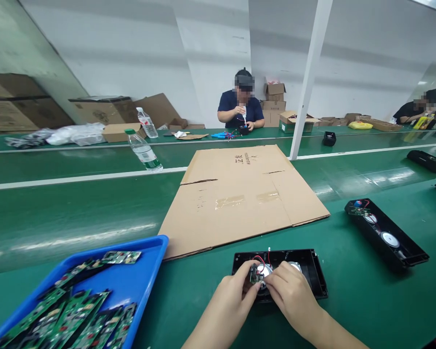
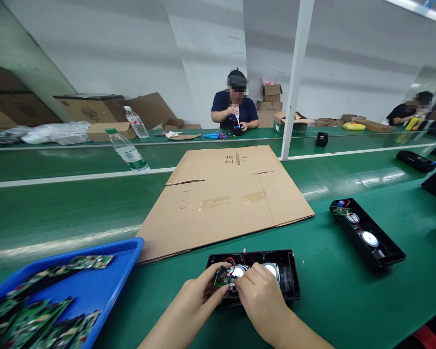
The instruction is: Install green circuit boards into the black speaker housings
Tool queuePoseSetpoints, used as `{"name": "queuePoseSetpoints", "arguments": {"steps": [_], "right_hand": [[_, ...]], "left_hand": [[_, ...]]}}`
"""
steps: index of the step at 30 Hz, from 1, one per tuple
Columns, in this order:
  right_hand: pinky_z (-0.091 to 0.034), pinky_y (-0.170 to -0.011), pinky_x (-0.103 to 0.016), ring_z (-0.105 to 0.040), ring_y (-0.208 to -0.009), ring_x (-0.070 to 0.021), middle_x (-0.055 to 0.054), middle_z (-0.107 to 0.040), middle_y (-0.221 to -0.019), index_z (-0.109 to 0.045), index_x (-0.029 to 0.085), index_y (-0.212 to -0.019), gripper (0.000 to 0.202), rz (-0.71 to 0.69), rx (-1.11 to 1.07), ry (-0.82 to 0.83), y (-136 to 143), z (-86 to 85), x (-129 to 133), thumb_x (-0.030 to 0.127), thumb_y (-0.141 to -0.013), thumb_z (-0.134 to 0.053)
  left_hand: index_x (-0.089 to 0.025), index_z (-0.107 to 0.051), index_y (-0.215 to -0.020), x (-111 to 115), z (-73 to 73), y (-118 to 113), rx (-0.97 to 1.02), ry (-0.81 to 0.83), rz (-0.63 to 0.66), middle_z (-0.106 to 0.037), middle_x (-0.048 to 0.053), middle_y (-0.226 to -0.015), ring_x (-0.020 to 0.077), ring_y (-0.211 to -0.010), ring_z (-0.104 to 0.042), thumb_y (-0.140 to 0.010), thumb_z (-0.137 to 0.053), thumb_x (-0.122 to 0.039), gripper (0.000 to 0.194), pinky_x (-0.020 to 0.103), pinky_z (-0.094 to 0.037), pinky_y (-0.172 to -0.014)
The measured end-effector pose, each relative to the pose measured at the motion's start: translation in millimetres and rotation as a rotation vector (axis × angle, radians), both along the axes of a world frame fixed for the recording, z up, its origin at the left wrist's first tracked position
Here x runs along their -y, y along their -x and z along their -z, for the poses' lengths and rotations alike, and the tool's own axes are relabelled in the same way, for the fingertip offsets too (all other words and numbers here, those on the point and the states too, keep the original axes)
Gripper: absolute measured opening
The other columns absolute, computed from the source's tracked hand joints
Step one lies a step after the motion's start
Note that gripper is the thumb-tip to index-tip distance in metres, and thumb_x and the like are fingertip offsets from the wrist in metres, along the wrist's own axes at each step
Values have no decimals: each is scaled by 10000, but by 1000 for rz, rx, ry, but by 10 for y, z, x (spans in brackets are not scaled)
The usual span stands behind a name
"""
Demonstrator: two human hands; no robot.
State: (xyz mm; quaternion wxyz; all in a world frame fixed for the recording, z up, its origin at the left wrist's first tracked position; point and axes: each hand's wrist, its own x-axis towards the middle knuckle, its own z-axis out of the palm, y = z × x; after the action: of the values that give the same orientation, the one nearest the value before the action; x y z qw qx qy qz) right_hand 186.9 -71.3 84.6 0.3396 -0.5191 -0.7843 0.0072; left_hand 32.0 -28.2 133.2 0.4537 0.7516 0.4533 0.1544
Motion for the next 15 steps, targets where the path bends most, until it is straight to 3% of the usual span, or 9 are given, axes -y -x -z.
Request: {"name": "queuePoseSetpoints", "arguments": {"steps": [3,6,9,15], "right_hand": [[-379,-544,-270,-470,-627,-156,-38,-573,-689,-593,155,-794,262,1,-23,34,2,22,8,95,-913,-368],[-411,-571,-260,-515,-657,-154,-28,-584,-738,-583,156,-882,131,24,-150,180,-11,26,10,77,-854,-482],[-417,-580,-246,-539,-678,-150,-11,-594,-768,-575,172,-971,240,41,-190,334,-33,-7,1,27,-780,-577],[-380,-555,-250,-501,-650,-147,-5,-577,-699,-550,168,-767,91,-10,-98,268,-47,-51,-21,133,-848,-571]], "left_hand": [[-196,-506,-1107,9,-28,14,-13,-11,18,-662,31,-777,207,-680,-596,-843,-384,-252,297,265,-414,-612],[-219,-523,-1100,20,-60,32,-14,-87,75,-674,32,-853,211,-760,-618,-853,-366,-215,292,264,-421,-655],[-236,-541,-1055,5,-101,51,13,-108,169,-672,24,-918,197,-825,-626,-863,-356,-192,270,245,-429,-687],[-244,-551,-978,-50,-165,87,34,-121,235,-675,-3,-959,180,-849,-627,-845,-372,-150,242,221,-439,-707]]}}
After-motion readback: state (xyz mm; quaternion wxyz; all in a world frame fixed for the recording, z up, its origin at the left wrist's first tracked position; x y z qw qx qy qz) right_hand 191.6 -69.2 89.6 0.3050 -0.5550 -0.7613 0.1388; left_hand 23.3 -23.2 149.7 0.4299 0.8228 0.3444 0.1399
